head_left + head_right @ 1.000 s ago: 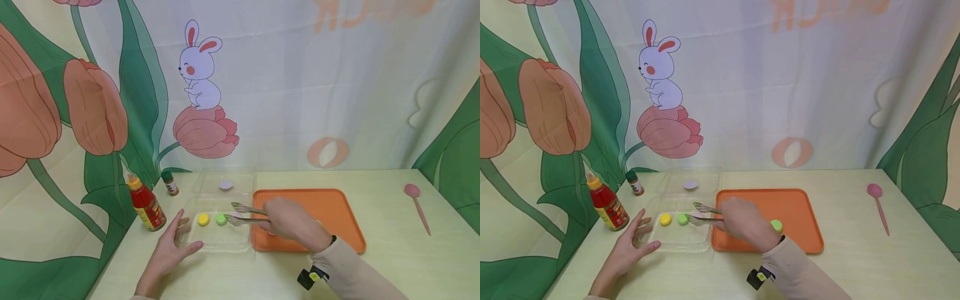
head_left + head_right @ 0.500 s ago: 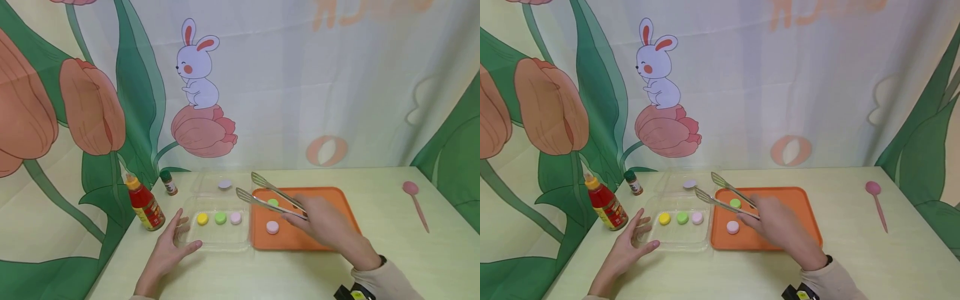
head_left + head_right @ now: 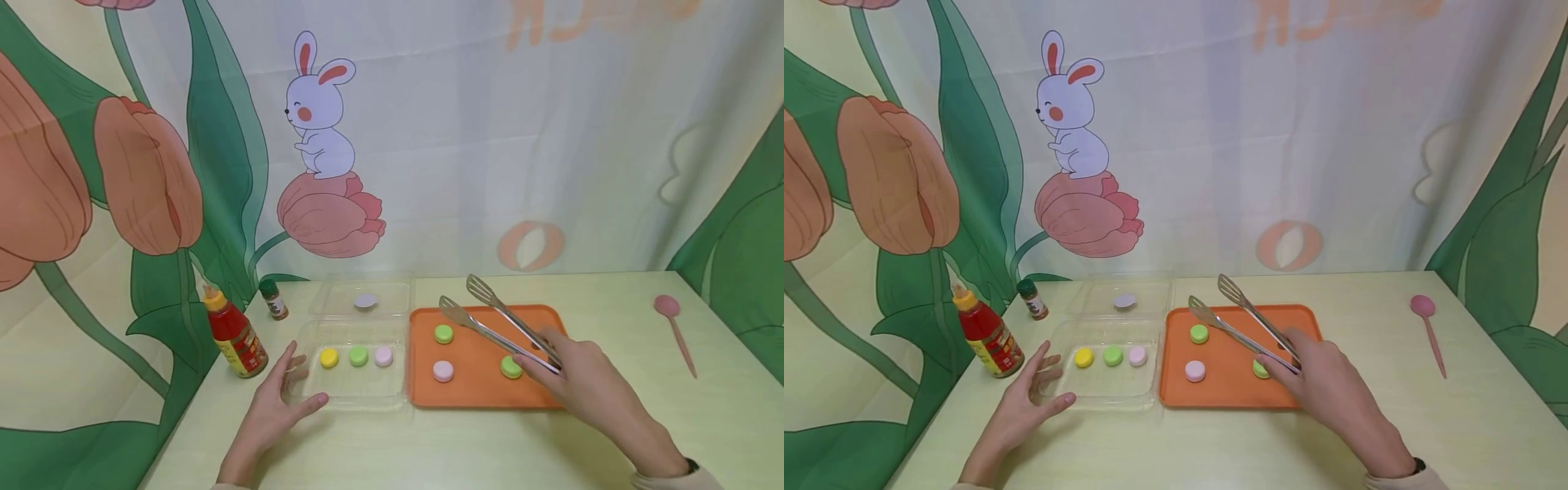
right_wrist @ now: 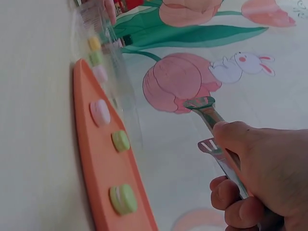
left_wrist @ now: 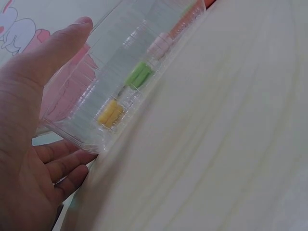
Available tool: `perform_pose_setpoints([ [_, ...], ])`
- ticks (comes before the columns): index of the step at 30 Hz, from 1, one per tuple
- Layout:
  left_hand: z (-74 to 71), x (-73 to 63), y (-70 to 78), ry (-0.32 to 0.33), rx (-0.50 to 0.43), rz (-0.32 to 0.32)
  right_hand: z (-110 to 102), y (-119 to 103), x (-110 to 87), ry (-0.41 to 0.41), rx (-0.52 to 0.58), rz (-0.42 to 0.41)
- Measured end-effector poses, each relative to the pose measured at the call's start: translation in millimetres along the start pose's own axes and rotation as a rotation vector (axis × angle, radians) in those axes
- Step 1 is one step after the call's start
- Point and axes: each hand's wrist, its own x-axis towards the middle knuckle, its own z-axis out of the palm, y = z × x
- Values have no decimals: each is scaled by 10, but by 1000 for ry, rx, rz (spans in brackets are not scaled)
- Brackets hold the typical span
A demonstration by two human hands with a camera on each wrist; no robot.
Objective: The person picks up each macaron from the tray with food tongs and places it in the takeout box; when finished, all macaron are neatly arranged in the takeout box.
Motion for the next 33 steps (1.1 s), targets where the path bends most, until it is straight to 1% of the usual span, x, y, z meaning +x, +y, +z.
perform_pose_setpoints([
  [5, 1, 3, 10, -1, 7, -2, -3, 201, -166, 32, -29, 29],
  [8, -1, 6, 5, 0, 6, 3, 14, 322, -272, 32, -45, 56],
  [14, -1, 11, -1, 1, 7, 3, 62, 549, -475, -10, -68, 98],
  [18, -3, 10, -1, 4, 12, 1, 94, 668, -568, -37, -90, 119],
  [23, -8, 0, -7, 5, 6, 9, 137, 753, -652, -68, -101, 149],
  [27, -8, -9, -18, 2, 2, 10, 174, 788, -696, -75, -106, 139],
  [33, -6, -4, -25, 4, 12, 11, 207, 808, -699, -71, -109, 137],
])
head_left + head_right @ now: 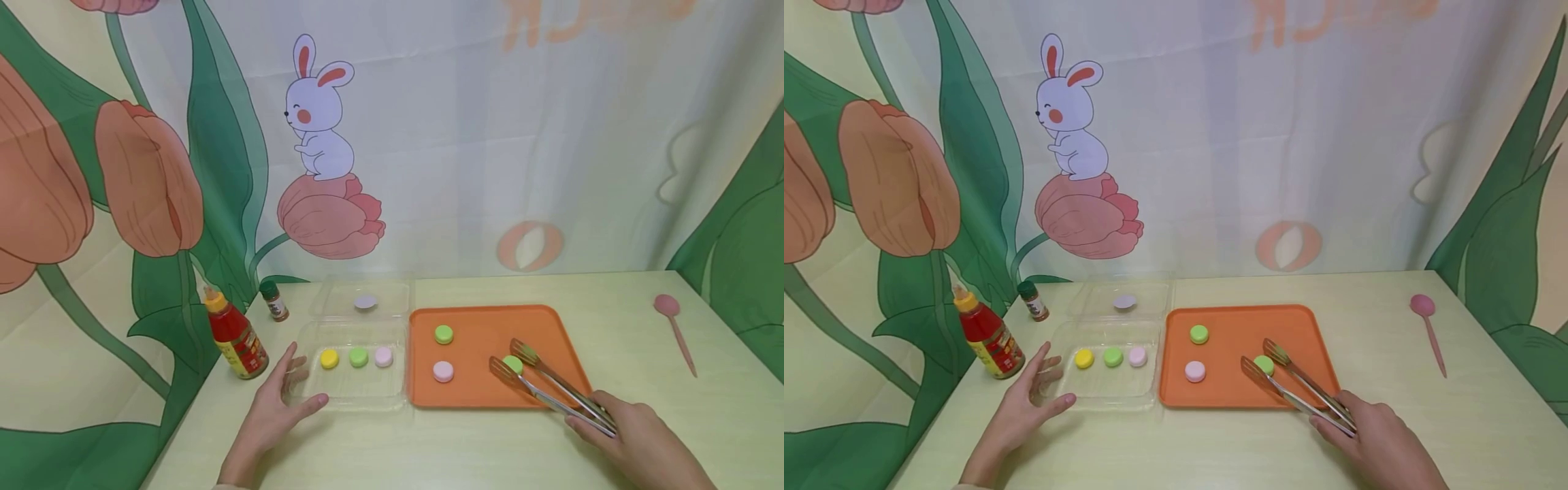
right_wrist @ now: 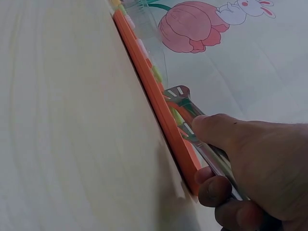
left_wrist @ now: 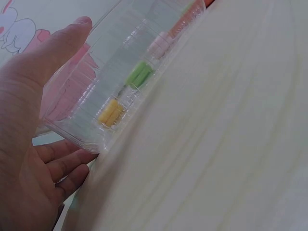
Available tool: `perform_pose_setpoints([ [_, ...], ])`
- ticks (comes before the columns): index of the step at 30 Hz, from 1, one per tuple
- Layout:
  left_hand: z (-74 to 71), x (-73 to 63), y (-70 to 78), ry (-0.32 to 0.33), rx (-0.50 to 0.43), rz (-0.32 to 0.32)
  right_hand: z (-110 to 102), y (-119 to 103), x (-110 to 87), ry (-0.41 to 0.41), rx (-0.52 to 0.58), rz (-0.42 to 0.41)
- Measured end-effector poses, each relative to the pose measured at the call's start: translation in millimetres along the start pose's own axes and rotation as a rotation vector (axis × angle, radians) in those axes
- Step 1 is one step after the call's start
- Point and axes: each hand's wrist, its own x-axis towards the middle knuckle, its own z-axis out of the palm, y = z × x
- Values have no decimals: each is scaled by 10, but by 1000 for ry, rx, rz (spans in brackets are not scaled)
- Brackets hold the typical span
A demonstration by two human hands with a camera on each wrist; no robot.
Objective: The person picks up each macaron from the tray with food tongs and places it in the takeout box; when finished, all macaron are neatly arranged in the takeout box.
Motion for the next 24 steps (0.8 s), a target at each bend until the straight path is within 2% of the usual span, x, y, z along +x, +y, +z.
perform_pose_setpoints([
  [12, 6, -9, 17, -2, 2, -10, -8, 7, 4, -9, -10, 6],
  [19, 5, -13, 25, -4, 0, -4, -10, 9, -19, 7, -8, -33],
  [24, -1, -15, 19, -2, 3, -2, -7, 0, 4, -26, -7, -20],
])
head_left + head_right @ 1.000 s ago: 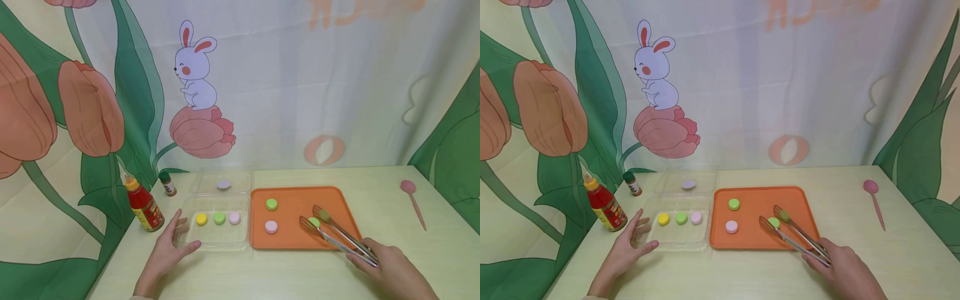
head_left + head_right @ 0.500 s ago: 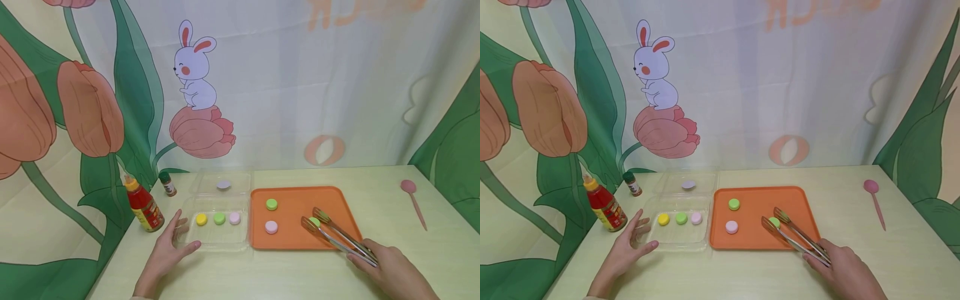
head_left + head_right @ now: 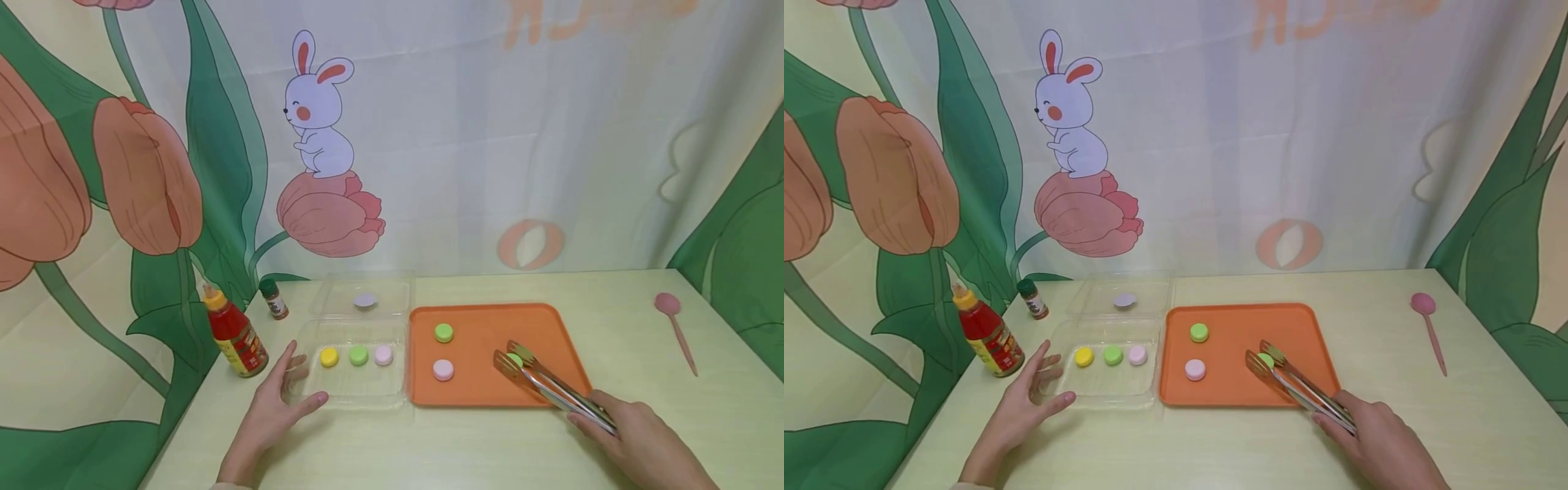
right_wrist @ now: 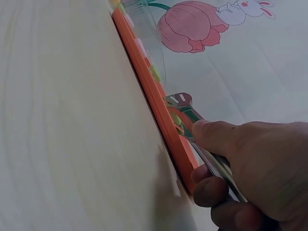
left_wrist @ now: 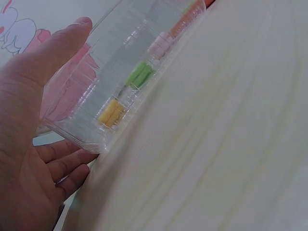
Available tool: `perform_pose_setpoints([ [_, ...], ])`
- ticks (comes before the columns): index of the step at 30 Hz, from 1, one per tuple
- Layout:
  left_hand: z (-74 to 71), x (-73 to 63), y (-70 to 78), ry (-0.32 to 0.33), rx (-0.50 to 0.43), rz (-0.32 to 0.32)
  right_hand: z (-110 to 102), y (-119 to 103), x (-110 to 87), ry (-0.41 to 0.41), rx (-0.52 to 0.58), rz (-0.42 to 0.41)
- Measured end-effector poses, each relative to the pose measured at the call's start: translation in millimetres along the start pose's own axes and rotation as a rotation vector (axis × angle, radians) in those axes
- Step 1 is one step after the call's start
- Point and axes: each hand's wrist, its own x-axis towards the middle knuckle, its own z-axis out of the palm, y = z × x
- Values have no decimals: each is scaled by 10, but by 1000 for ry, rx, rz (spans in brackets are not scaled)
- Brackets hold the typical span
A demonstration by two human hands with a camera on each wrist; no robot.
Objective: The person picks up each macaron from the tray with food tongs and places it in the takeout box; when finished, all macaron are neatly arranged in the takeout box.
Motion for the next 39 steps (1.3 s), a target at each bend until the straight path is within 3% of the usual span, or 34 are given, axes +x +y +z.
perform_pose_setpoints([
  [6, -3, -3, 13, 1, 5, -3, -1, -21, 47, -32, 6, 24],
  [17, -12, 3, 16, 2, 4, -1, -42, -77, 78, -7, 22, 25],
  [31, 9, -2, 29, -4, 1, -23, -130, -159, 187, 30, 14, -68],
  [39, -4, 5, 26, -3, 1, -22, -190, -400, 324, 68, 39, -149],
])
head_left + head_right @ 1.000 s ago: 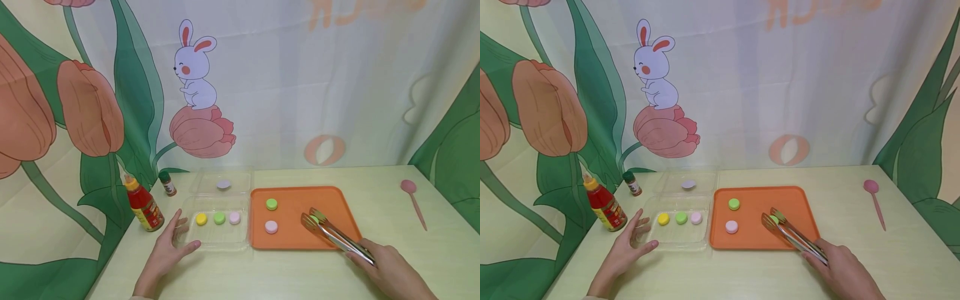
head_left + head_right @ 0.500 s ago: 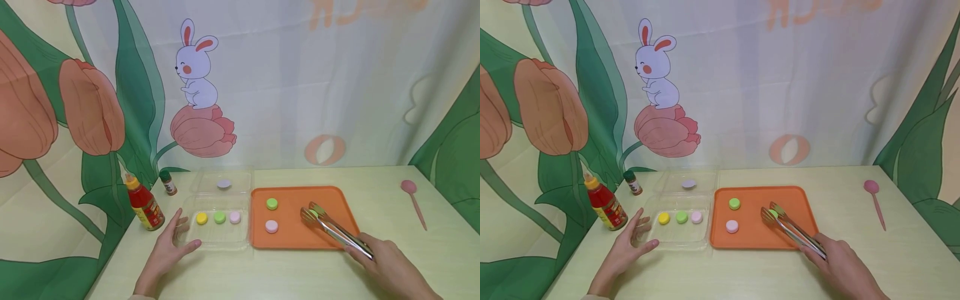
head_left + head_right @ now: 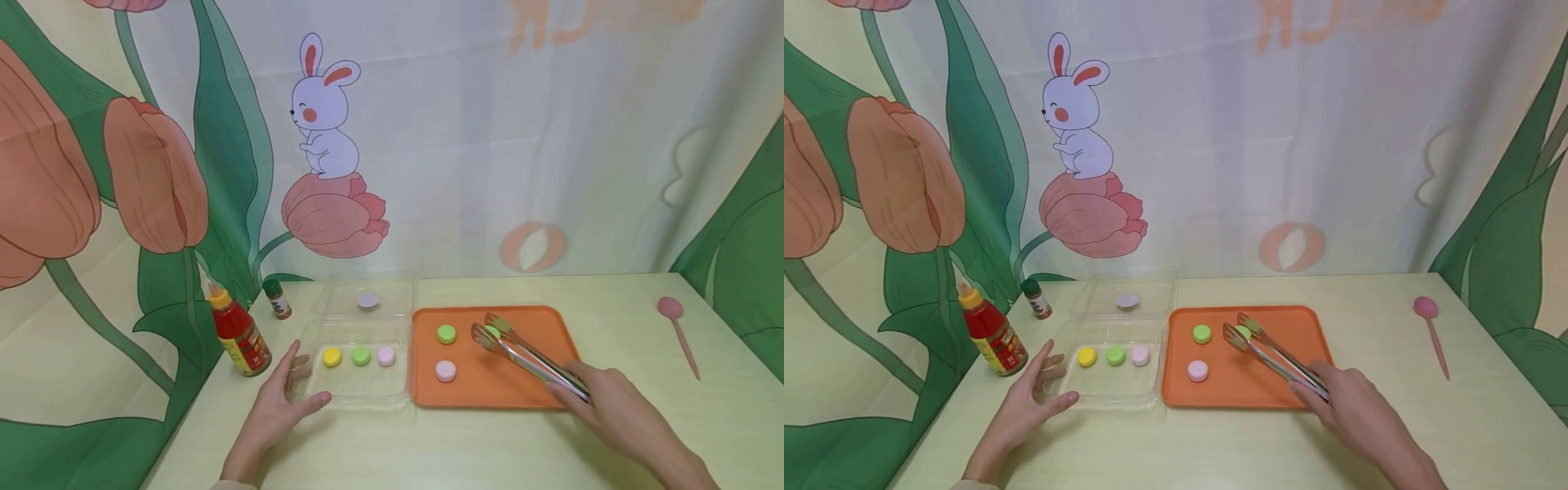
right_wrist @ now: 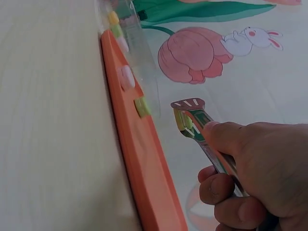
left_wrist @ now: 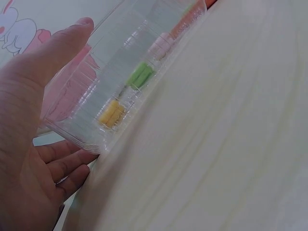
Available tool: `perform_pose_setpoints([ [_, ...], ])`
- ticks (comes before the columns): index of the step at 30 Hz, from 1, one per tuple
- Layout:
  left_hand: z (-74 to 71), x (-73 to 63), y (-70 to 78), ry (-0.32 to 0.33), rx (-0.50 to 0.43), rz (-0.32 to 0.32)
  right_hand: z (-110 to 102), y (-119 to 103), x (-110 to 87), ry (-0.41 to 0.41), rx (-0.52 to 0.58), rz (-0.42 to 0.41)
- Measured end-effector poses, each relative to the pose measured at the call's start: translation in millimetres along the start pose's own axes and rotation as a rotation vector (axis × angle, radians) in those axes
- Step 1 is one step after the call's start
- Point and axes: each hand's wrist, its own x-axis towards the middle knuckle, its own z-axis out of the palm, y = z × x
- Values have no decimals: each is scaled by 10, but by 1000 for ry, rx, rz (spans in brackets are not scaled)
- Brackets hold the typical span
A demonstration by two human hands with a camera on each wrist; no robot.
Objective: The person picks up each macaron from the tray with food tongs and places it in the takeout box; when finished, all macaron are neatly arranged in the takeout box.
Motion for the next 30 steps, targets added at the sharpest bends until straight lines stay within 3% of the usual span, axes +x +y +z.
perform_pose_setpoints([
  [10, -5, 7, -21, -6, -10, 3, 36, -506, 374, -83, 89, -79],
  [14, -7, 5, -20, -10, -10, 6, 114, -767, 522, -113, 58, -120],
  [17, -12, 5, -21, -10, -5, 6, 198, -968, 636, -135, 22, -151],
  [24, -13, 12, -33, -9, -6, 13, 481, -1337, 844, -184, 10, -312],
  [30, -21, 13, -54, -9, -24, 30, 697, -1572, 953, -251, 9, -339],
])
